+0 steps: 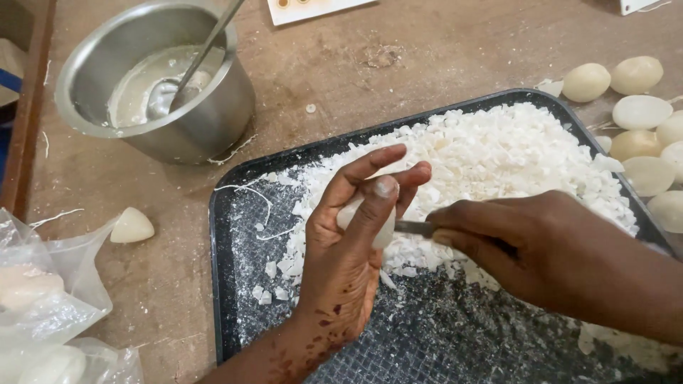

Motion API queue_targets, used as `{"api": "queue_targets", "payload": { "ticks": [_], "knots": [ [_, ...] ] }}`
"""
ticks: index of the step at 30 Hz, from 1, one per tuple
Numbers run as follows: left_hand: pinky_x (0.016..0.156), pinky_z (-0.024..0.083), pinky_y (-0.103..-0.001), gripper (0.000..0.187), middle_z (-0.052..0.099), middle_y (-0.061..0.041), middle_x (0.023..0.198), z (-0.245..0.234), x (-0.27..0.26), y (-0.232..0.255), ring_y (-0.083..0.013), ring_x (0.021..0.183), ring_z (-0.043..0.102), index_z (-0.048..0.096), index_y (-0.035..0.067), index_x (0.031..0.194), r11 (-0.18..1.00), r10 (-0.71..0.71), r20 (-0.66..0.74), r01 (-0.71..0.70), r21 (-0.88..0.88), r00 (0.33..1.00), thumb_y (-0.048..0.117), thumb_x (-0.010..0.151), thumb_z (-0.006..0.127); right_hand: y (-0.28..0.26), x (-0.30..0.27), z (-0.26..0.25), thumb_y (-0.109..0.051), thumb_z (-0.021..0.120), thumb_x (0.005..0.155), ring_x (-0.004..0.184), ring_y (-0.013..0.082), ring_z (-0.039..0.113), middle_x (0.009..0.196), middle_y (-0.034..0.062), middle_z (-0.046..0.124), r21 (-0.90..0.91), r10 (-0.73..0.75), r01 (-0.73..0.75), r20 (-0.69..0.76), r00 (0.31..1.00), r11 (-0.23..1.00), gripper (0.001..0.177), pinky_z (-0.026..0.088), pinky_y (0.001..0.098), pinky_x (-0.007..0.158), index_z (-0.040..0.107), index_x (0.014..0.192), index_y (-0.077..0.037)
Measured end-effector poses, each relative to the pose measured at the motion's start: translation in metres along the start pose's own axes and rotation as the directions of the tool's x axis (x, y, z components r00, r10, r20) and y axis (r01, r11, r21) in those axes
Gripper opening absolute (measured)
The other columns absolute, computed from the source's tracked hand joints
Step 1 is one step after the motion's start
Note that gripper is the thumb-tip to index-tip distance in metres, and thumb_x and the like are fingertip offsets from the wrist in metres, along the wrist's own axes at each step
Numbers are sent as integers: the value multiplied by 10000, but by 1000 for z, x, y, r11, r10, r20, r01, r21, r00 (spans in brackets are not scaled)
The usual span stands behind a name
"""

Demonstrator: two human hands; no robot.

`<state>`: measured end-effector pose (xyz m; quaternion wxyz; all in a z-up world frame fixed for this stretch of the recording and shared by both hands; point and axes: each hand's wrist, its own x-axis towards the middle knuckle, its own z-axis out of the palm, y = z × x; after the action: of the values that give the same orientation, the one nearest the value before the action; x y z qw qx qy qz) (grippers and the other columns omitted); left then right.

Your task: Using a small metal tool to create holes or prepare wax components for candle making.

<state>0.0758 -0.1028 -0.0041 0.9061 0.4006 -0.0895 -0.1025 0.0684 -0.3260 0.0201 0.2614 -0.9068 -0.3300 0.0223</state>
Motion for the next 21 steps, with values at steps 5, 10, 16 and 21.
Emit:
{"api": "queue_targets", "payload": {
  "ticks": [5,10,16,21],
  "knots": [
    [1122,482,-423,570,682,-221,1275,4,-2,2,-302,1319,601,513,19,1392,991,-125,-135,117,-65,983,292,924,691,-10,-10,-23,-311,626,912,583,146,712,818,62,779,-650,45,39,112,993,759,505,562,352,461,673,1396,-172],
    [1101,526,-405,559,673,-201,1264,11,-5,3,-302,1280,640,527,23,1310,935,-324,-159,291,-203,932,324,867,684,2,-23,-4,-179,698,834,654,185,731,928,95,796,-759,-158,233,171,972,608,557,627,357,537,652,1387,-136],
    [1085,509,-418,427,689,-251,1269,0,-4,-4,-330,1286,664,595,-44,1162,926,-353,-133,325,-194,926,300,932,701,-10,-30,14,-187,680,859,689,212,732,874,93,780,-701,-130,172,113,985,692,497,632,378,587,657,1345,-91],
    [1111,503,-442,346,675,-277,1286,3,-7,-2,-350,1311,644,613,-46,1137,931,-324,-58,307,-198,944,241,959,690,-30,-8,-2,-291,684,876,508,142,694,678,2,766,-231,179,-164,41,983,959,256,548,358,423,756,1096,-179]
  ]
}}
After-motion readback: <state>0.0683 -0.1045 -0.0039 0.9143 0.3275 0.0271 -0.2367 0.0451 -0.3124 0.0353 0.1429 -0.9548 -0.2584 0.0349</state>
